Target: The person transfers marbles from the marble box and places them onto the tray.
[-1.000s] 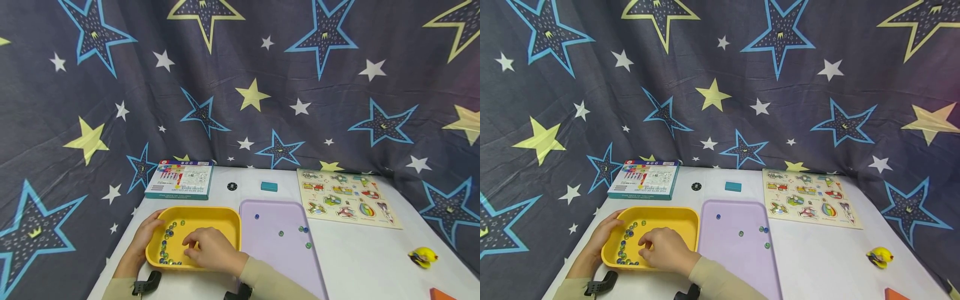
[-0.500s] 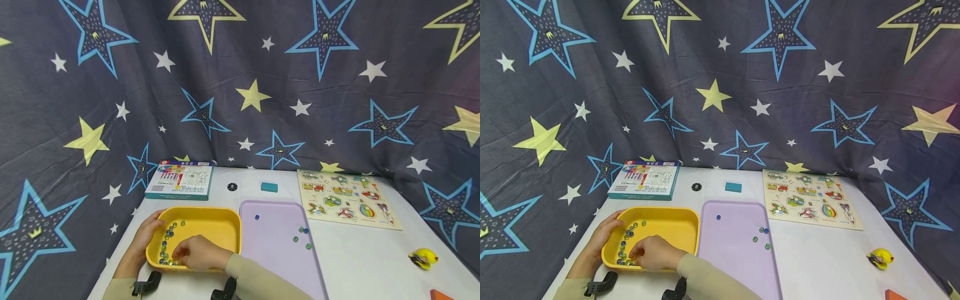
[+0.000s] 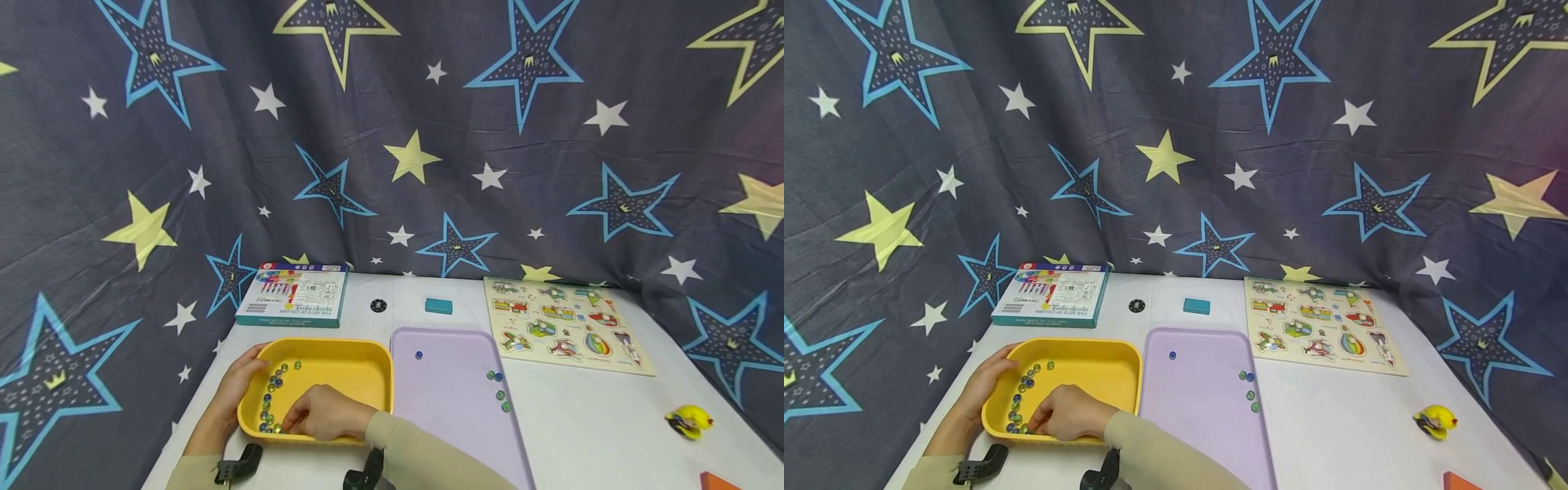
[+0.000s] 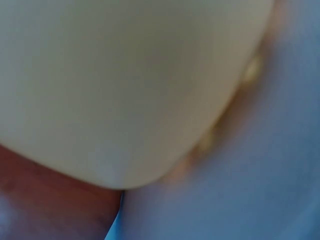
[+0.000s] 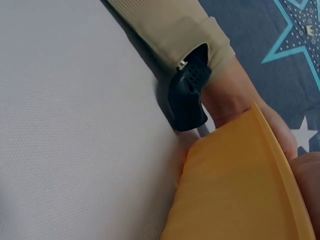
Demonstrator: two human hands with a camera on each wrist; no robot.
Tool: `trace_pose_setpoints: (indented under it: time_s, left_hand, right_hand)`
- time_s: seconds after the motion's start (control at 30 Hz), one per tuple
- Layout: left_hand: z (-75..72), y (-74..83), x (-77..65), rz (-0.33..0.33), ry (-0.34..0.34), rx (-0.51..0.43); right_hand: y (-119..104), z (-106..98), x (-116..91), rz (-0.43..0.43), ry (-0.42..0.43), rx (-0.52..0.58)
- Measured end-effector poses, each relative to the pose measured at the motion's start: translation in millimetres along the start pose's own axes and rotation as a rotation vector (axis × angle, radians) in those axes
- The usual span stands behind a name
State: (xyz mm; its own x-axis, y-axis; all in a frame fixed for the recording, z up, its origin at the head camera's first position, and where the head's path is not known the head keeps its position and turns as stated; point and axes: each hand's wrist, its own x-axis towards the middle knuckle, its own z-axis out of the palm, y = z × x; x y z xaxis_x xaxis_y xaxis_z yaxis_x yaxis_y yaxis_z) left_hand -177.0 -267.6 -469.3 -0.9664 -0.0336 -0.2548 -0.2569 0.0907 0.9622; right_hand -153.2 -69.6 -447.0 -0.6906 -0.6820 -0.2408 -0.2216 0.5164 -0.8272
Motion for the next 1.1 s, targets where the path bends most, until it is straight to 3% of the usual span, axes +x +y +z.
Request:
trace_pose_setpoints:
  time_s: [0.17,0.7,0.83,1.1]
  left_hand:
    - [0.3,-0.9,0.4,0.001,0.006,0.002]
    - [0.4,-2.3,2.2,-0.018,0.015,0.017]
    - [1.6,-2.0,1.3,-0.033,0.021,0.035]
    - [1.9,-0.6,0.5,-0.032,0.036,0.054]
  right_hand:
    - [-1,-1,-1,0.026,-0.005,0.014]
    - [4,-5,-1,-0.053,-0.005,-0.099]
    - [7,-7,-7,-0.074,0.048,-0.069]
    - [13,-28,-33,-0.159,0.236,0.141]
